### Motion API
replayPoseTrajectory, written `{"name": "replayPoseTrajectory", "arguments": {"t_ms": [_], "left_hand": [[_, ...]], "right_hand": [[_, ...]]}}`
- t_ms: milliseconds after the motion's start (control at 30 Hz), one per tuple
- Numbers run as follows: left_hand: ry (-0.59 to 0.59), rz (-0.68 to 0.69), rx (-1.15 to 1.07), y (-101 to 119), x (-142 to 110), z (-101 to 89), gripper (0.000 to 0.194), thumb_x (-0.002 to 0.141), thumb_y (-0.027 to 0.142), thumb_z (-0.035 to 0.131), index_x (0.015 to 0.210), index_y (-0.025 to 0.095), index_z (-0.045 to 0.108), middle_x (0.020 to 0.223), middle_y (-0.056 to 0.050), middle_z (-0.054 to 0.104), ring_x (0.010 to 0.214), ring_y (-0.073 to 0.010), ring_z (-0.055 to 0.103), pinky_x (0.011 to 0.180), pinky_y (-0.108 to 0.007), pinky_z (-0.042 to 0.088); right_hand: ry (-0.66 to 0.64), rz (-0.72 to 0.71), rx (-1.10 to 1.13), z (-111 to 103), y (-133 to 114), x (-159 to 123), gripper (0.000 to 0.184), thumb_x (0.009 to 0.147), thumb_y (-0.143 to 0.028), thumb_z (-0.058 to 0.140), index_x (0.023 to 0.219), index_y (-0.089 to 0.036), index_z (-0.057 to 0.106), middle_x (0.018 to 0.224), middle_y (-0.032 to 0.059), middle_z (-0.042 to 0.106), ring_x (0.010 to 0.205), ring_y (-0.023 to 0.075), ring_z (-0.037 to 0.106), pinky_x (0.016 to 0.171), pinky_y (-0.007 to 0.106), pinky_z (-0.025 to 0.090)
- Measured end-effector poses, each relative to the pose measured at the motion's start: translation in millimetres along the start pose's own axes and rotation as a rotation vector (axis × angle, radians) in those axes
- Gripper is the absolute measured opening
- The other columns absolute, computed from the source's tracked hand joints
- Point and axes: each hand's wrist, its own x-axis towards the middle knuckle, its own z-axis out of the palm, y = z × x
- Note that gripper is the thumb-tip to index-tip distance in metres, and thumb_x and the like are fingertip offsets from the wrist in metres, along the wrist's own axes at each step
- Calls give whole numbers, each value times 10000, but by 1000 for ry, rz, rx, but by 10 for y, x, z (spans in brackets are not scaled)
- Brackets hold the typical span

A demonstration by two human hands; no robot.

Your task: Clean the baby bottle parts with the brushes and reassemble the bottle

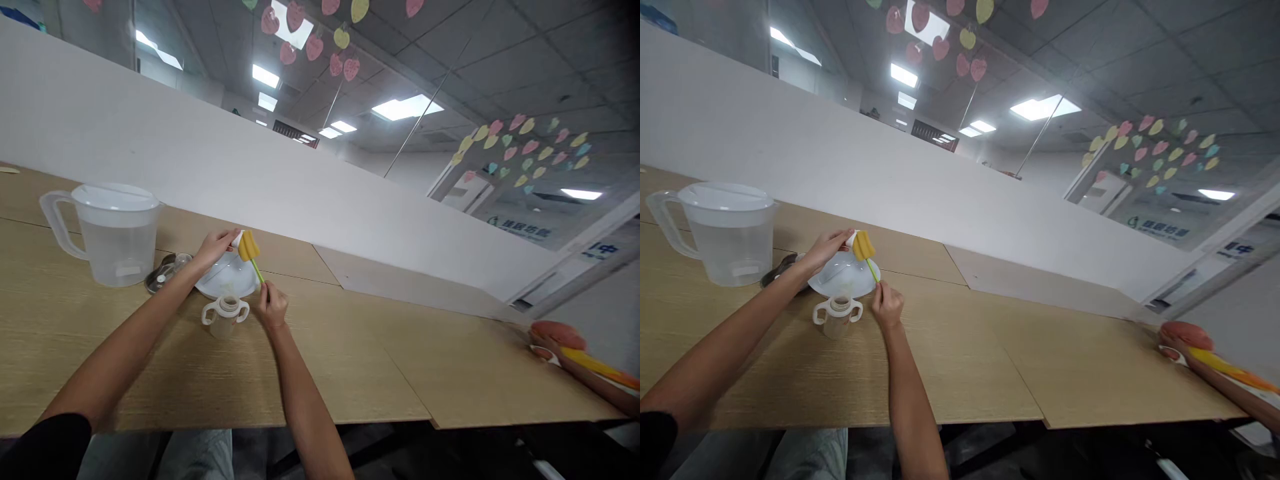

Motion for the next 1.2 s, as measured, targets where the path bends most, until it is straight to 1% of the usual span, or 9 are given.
{"name": "replayPoseTrajectory", "arguments": {"t_ms": [133,333,433,600,700,867,933,1033,1200], "left_hand": [[45,82,209,149,-86,4,577,731,642,583,945,126,727,904,-84,718,835,-203,630,729,-283,483],[-163,367,801,286,-85,-178,421,693,395,671,1039,159,715,1060,-86,689,932,-233,625,860,-321,472],[-200,400,943,290,-14,-387,426,707,308,652,1111,179,687,1133,-73,676,1039,-239,607,940,-320,445],[-223,93,1242,183,56,-816,454,651,176,675,1105,190,686,1176,-79,667,1111,-254,595,930,-282,448],[-255,-89,1319,119,46,-927,453,585,128,709,1037,157,713,1111,-114,695,1030,-279,638,828,-279,484],[-294,-7,1257,106,14,-661,407,754,328,617,1110,145,690,1159,-130,681,1047,-267,631,836,-288,470],[-391,67,1152,105,-18,-455,424,797,395,566,1137,169,683,1170,-97,684,1034,-229,635,848,-257,457],[-610,12,1092,95,-68,-245,440,754,405,619,1142,208,684,1146,-43,701,985,-188,648,808,-210,457],[-574,-162,1263,102,-31,-500,415,617,224,715,1030,191,723,1069,-80,722,940,-229,662,764,-244,477]], "right_hand": [[44,-67,-18,-20,36,9,313,971,-216,391,882,-108,671,502,23,579,427,102,510,470,234,373],[-36,-75,-15,-41,53,-2,303,968,-213,417,849,-121,680,497,11,566,429,93,503,473,231,348],[-73,-22,-26,-33,44,-7,308,969,-223,412,859,-122,682,519,17,585,441,91,517,475,225,351],[-65,83,-61,-12,63,-12,387,992,-271,357,829,-125,677,519,18,600,433,87,517,474,220,337],[-51,106,-85,-3,78,-23,411,1000,-297,344,829,-130,677,512,13,605,424,88,512,473,221,325],[-85,125,-76,8,78,-43,410,997,-296,339,841,-131,681,535,20,618,442,92,524,481,216,338],[-109,125,-65,9,79,-49,405,994,-293,338,852,-133,682,554,26,630,456,93,534,487,213,349],[-92,114,-66,5,88,-51,394,993,-291,351,854,-131,683,563,29,638,456,96,539,488,216,352],[-27,121,-89,8,96,-44,377,994,-292,376,849,-128,683,544,21,629,433,98,525,482,220,337]]}}
